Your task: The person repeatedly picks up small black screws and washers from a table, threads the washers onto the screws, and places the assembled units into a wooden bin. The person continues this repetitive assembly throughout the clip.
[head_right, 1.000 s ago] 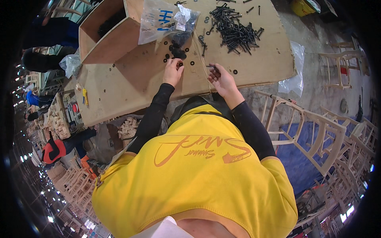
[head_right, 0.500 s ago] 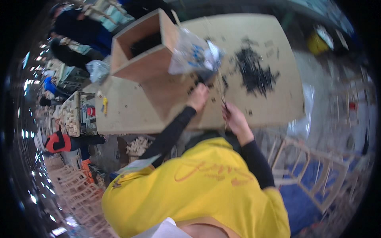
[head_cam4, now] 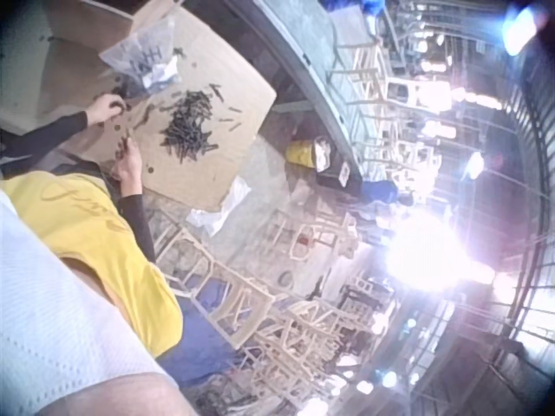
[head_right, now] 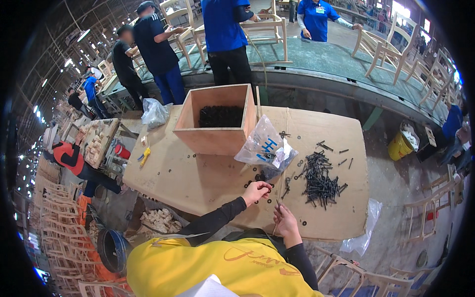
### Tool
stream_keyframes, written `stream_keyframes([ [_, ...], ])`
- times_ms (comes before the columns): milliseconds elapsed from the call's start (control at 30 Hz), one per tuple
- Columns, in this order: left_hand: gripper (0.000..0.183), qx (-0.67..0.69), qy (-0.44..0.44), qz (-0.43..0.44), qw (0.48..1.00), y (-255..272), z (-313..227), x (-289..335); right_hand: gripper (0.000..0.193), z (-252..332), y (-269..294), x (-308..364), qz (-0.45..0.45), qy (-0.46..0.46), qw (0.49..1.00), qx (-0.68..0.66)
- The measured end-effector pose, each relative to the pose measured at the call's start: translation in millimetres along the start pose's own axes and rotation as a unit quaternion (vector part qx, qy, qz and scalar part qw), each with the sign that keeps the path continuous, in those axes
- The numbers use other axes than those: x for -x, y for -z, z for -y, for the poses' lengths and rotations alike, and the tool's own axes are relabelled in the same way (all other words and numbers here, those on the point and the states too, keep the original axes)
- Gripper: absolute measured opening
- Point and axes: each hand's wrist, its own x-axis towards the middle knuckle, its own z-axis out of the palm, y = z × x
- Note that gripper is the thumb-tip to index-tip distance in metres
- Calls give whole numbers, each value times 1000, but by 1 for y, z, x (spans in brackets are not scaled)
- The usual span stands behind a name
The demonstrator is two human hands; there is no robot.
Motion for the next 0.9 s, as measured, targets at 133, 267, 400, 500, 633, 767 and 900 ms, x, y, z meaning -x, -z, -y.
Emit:
stream_keyframes([
  [133,18,184,71,87,977,-7,-19,21,34,1,-11,3,16,21,998,63],
  [267,20,159,31,99,982,-11,-24,34,33,2,-21,11,17,39,994,98],
  [400,19,97,25,86,991,-15,-28,34,28,6,-36,20,-6,63,991,115],
  [500,19,112,-5,102,988,-20,-46,42,22,3,-24,11,24,111,987,117],
  [633,22,143,37,118,982,-19,-49,43,27,13,-40,29,30,125,984,126],
  [767,19,130,12,64,989,-33,-53,47,29,14,-33,30,38,134,983,120],
  [900,15,-150,-179,-11,972,-40,-48,51,34,10,-26,27,37,138,984,104],
])
